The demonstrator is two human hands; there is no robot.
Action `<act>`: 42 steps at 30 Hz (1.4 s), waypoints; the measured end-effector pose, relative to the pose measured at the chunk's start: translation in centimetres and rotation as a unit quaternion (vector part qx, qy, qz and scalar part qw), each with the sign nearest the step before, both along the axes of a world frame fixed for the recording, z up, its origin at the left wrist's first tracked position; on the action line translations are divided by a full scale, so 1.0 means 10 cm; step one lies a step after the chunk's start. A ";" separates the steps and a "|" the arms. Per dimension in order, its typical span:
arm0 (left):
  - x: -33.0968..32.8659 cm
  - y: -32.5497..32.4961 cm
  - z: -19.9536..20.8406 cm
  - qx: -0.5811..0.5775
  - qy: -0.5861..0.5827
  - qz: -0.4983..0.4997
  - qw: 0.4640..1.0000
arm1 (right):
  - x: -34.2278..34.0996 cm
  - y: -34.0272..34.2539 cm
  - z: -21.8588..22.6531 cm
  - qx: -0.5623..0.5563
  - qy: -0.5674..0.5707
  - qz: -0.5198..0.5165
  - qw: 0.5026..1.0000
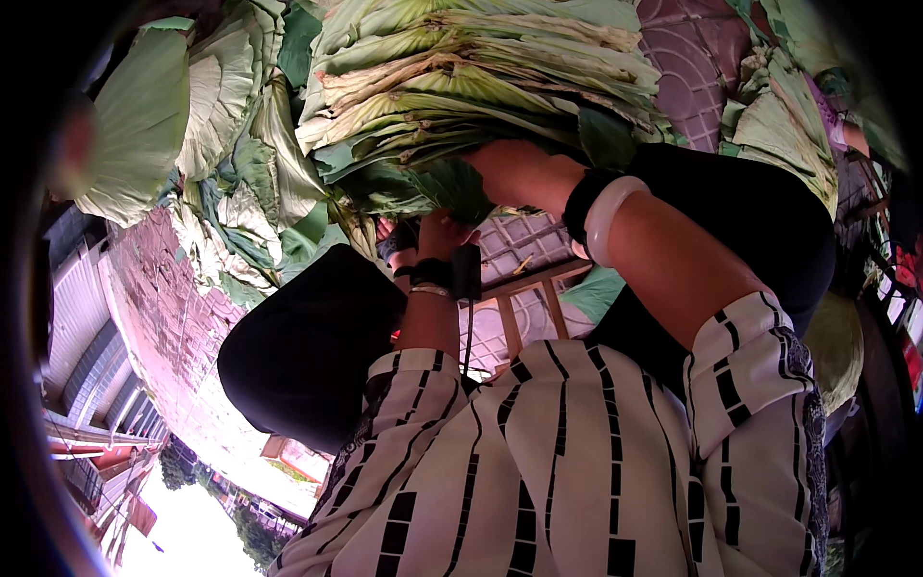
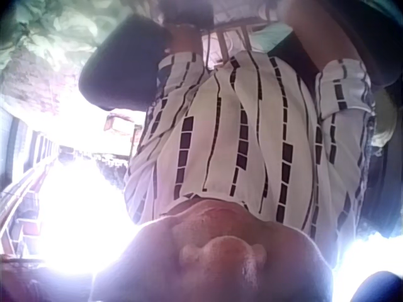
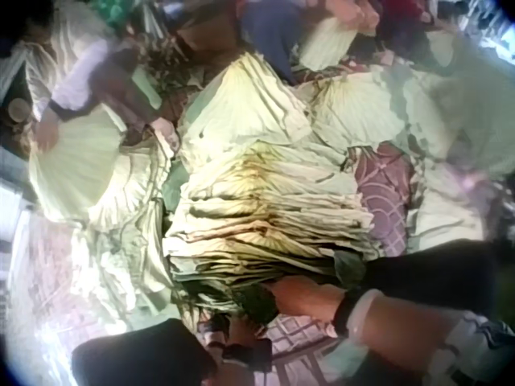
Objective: The person picks up large green lotus leaves from a pile on the ground and stacks them neatly on their lap, aligning the stems.
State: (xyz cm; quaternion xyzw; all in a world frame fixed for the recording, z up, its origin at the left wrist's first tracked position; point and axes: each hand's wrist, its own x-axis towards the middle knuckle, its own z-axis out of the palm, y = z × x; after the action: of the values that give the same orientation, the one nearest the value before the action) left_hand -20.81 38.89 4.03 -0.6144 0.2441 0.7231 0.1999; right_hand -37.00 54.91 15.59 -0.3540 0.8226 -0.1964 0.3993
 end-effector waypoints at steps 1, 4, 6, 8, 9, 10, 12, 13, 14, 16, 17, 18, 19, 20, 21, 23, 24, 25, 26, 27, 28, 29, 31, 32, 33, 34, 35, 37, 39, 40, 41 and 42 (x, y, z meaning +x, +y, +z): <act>-0.07 -0.03 0.13 -0.007 -0.001 0.000 1.000 | 0.00 -0.03 -0.01 -0.007 -0.001 0.000 1.000; -0.31 -0.04 0.44 -0.028 0.006 0.093 0.995 | -0.05 -0.05 0.01 0.014 -0.010 0.002 1.000; -0.51 -0.10 0.58 -0.038 0.098 0.149 0.983 | -0.07 -0.08 0.05 0.022 -0.012 0.033 0.999; -0.67 -0.13 0.79 -0.017 0.116 0.174 0.978 | -0.04 -0.11 0.15 0.021 0.006 0.019 1.000; -0.70 -0.14 0.82 -0.004 0.128 0.186 0.974 | -0.04 -0.10 0.19 0.021 0.028 0.004 0.999; -0.72 -0.15 0.85 0.008 0.139 0.197 0.970 | -0.03 -0.08 0.20 0.021 0.029 0.003 0.999; -0.72 -0.19 0.85 0.018 0.173 0.215 0.961 | -0.02 -0.06 0.21 -0.063 0.139 -0.017 0.988; -0.72 -0.22 0.85 0.017 0.173 0.214 0.961 | -0.01 -0.07 0.21 -0.064 0.139 -0.018 0.988; -0.77 -0.20 0.86 0.006 0.164 0.209 0.964 | -0.03 -0.05 0.23 -0.110 0.186 -0.018 0.976; -0.81 -0.17 0.90 -0.002 0.154 0.202 0.967 | -0.03 -0.06 0.30 -0.153 0.231 -0.018 0.961; -0.80 -0.19 0.89 0.004 0.154 0.211 0.965 | 0.00 -0.10 0.35 -0.161 0.217 -0.015 0.963; -0.78 -0.22 0.89 0.010 0.153 0.219 0.963 | 0.03 -0.15 0.40 -0.170 0.202 -0.011 0.965; -0.76 -0.25 0.88 0.009 0.153 0.220 0.963 | 0.06 -0.21 0.45 -0.171 0.201 -0.011 0.965; -0.76 -0.26 0.89 0.007 0.155 0.203 0.967 | 0.08 -0.24 0.48 -0.085 0.113 0.018 0.990; -0.76 -0.27 0.89 0.006 0.158 0.186 0.970 | 0.08 -0.25 0.51 0.003 0.024 0.046 0.999; -0.77 -0.30 0.87 -0.004 0.150 0.177 0.973 | 0.06 -0.24 0.51 0.013 0.007 0.057 0.998; -0.77 -0.32 0.87 -0.016 0.143 0.168 0.975 | 0.07 -0.23 0.49 -0.018 0.028 0.046 0.998; -0.75 -0.34 0.87 -0.018 0.143 0.169 0.975 | 0.08 -0.23 0.48 -0.049 0.048 0.035 0.997; -0.76 -0.34 0.88 -0.015 0.151 0.159 0.976 | 0.10 -0.20 0.47 -0.048 0.049 0.036 0.997; -0.77 -0.34 0.88 -0.012 0.159 0.150 0.976 | 0.13 -0.18 0.47 -0.082 0.069 0.043 0.993; -0.78 -0.35 0.89 -0.011 0.160 0.150 0.976 | 0.16 -0.16 0.47 -0.116 0.089 0.050 0.988; -0.77 -0.39 0.90 0.013 0.188 0.133 0.973 | 0.20 -0.17 0.46 -0.117 0.088 0.051 0.988; -0.75 -0.42 0.91 0.034 0.217 0.115 0.969 | 0.26 -0.18 0.45 -0.211 0.147 0.097 0.961; -0.78 -0.41 0.94 0.035 0.217 0.124 0.968 | 0.26 -0.21 0.46 -0.210 0.146 0.097 0.962; -0.80 -0.39 0.98 0.035 0.218 0.133 0.966 | 0.25 -0.25 0.47 -0.122 0.092 0.109 0.982; -0.82 -0.37 1.01 0.037 0.217 0.133 0.966 | 0.25 -0.27 0.48 -0.033 0.037 0.120 0.992; -0.86 -0.36 1.07 0.037 0.223 0.136 0.964 | 0.25 -0.24 0.41 -0.034 0.037 0.120 0.992; -0.89 -0.33 1.10 0.040 0.232 0.138 0.962 | 0.23 -0.10 0.18 -0.060 0.175 0.061 0.981; -0.88 -0.32 1.04 0.038 0.234 0.134 0.962 | 0.13 -0.11 0.18 -0.055 0.163 0.040 0.984; -0.86 -0.29 1.01 0.040 0.234 0.134 0.962 | 0.09 -0.10 0.18 -0.048 0.151 0.019 0.987; -0.75 -0.32 0.91 -0.022 0.229 0.087 0.969 | 0.09 -0.13 0.15 -0.053 0.149 0.022 0.987; -0.66 -0.33 0.80 -0.081 0.226 0.038 0.970 | 0.08 -0.13 0.13 -0.066 0.160 0.021 0.985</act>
State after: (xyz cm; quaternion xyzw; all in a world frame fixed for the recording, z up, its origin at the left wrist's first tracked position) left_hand -27.42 35.62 12.01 -0.4585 0.3165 0.8281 0.0617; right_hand -36.18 53.66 16.85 -0.4240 0.8533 -0.1826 0.2423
